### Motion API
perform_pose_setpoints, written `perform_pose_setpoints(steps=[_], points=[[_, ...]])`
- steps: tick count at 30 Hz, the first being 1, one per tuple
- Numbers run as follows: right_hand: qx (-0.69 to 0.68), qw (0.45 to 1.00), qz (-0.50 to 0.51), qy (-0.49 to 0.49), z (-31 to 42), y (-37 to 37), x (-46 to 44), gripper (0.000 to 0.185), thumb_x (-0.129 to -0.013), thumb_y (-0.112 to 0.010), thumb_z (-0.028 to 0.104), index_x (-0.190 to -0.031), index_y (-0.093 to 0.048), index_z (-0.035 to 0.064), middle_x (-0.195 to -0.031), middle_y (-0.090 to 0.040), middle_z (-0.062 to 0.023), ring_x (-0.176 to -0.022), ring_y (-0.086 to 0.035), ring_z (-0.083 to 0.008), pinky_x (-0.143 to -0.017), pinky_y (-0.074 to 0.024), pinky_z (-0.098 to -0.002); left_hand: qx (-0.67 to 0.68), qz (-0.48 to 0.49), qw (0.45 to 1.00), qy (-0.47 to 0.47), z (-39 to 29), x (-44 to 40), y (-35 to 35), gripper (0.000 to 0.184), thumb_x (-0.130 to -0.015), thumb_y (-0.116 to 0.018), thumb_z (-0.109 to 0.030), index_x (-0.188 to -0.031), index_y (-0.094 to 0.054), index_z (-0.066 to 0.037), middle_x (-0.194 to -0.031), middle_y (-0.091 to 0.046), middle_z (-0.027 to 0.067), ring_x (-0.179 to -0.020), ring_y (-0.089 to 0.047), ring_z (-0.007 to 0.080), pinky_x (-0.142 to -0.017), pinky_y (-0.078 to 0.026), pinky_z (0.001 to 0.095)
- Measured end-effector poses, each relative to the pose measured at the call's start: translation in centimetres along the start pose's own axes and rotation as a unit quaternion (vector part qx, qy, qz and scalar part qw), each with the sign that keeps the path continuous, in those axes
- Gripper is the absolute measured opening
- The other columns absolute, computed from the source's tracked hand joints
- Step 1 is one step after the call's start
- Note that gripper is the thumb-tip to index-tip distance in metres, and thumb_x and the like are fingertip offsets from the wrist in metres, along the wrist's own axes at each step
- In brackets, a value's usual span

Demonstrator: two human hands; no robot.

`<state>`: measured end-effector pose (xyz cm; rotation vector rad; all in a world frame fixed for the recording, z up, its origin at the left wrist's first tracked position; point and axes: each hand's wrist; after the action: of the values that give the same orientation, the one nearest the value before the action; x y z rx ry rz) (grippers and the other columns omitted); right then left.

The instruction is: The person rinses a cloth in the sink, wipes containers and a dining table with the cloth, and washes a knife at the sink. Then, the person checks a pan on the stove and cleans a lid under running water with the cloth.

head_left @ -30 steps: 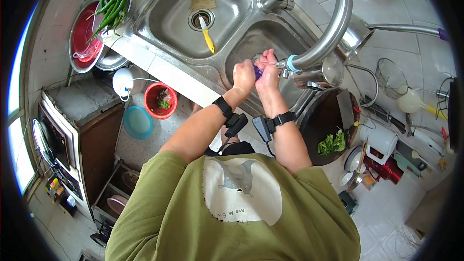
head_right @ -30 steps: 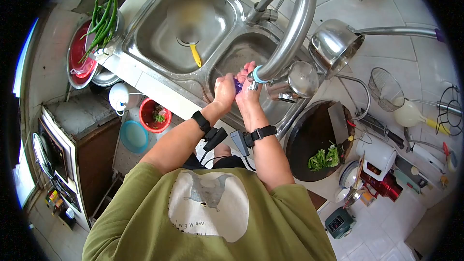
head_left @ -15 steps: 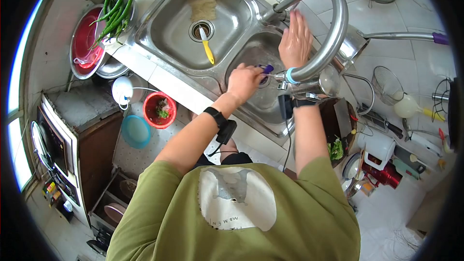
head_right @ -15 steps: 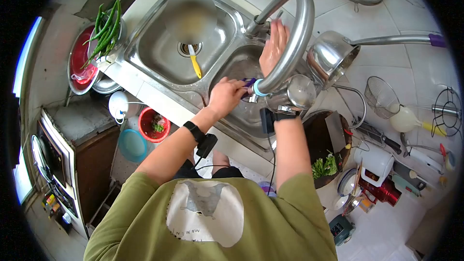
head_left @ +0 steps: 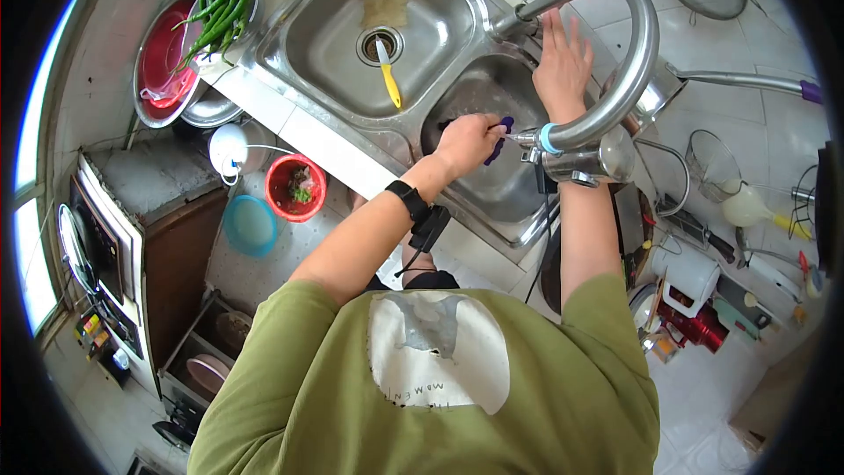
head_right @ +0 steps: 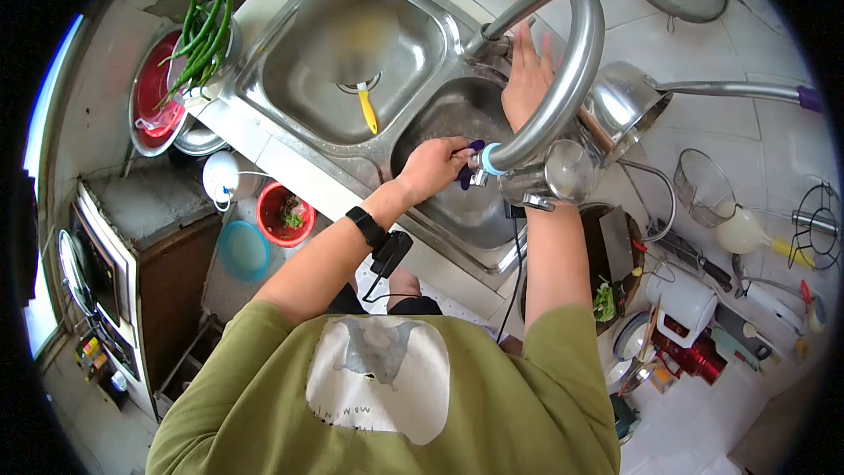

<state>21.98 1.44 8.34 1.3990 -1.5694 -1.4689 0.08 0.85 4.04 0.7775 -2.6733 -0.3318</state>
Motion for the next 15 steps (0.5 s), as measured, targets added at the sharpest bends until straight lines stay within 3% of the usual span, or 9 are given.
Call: perform_pose_setpoints(steps=[5,7,12,14,15], points=[[-0.006,0.999,-0.029,-0.014,0.2,0.1,-0.4,0.077,-0.088,-0.058,0.004,-0.163,-0.043,0.0127,-0.171,-0.039,-0.0028,-0.159,-0.032,-0.0306,-0.125,-0.0274,-0.0588,-0.006,-0.017,1.000,0.003,0.4,0.0,0.5,0.030,-0.104,-0.062,-0.026,-0.117,-0.073,-0.001,-0.096,-0.075,0.0225,-0.092,-0.071,0.0421,-0.083,-0.055,0.0456],[0.017,0.999,-0.046,0.023,-0.3,-0.1,-0.8,0.075,-0.088,-0.058,0.004,-0.162,-0.044,0.0110,-0.171,-0.039,-0.0031,-0.159,-0.032,-0.0304,-0.125,-0.0272,-0.0580,-0.010,-0.020,1.000,0.009,0.2,0.4,0.8,0.031,-0.104,-0.062,-0.027,-0.117,-0.074,-0.001,-0.095,-0.074,0.0236,-0.091,-0.071,0.0424,-0.082,-0.055,0.0460],[0.002,1.000,-0.016,-0.013,-0.2,0.2,-1.3,0.072,-0.088,-0.058,0.003,-0.159,-0.047,0.0085,-0.169,-0.041,-0.0049,-0.157,-0.034,-0.0318,-0.124,-0.0275,-0.0577,0.030,-0.034,0.999,0.011,0.2,0.6,0.9,0.032,-0.103,-0.063,-0.029,-0.115,-0.073,0.000,-0.091,-0.072,0.0264,-0.089,-0.069,0.0450,-0.080,-0.054,0.0473],[-0.020,0.998,-0.054,-0.008,-0.2,0.9,-0.8,0.063,-0.092,-0.058,0.006,-0.154,-0.054,0.0093,-0.161,-0.051,-0.0111,-0.149,-0.046,-0.0348,-0.119,-0.0377,-0.0531,0.026,-0.047,0.998,0.014,0.6,0.7,0.6,0.032,-0.104,-0.063,-0.029,-0.111,-0.073,0.000,-0.086,-0.070,0.0246,-0.084,-0.070,0.0414,-0.077,-0.053,0.0463],[-0.018,0.998,-0.055,-0.007,0.1,1.3,-0.1,0.063,-0.092,-0.058,0.006,-0.154,-0.054,0.0093,-0.161,-0.051,-0.0111,-0.149,-0.046,-0.0348,-0.119,-0.0377,-0.0531,0.021,-0.061,0.998,0.014,0.8,0.6,0.5,0.032,-0.104,-0.063,-0.030,-0.108,-0.073,0.000,-0.082,-0.069,0.0228,-0.080,-0.070,0.0379,-0.075,-0.053,0.0453]])
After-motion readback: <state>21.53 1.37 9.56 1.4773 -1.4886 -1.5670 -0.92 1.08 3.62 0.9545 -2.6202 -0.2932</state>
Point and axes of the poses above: each hand's wrist, its own x-axis away from the middle knuckle, its own y-axis out of the back of the hand, z = x × y
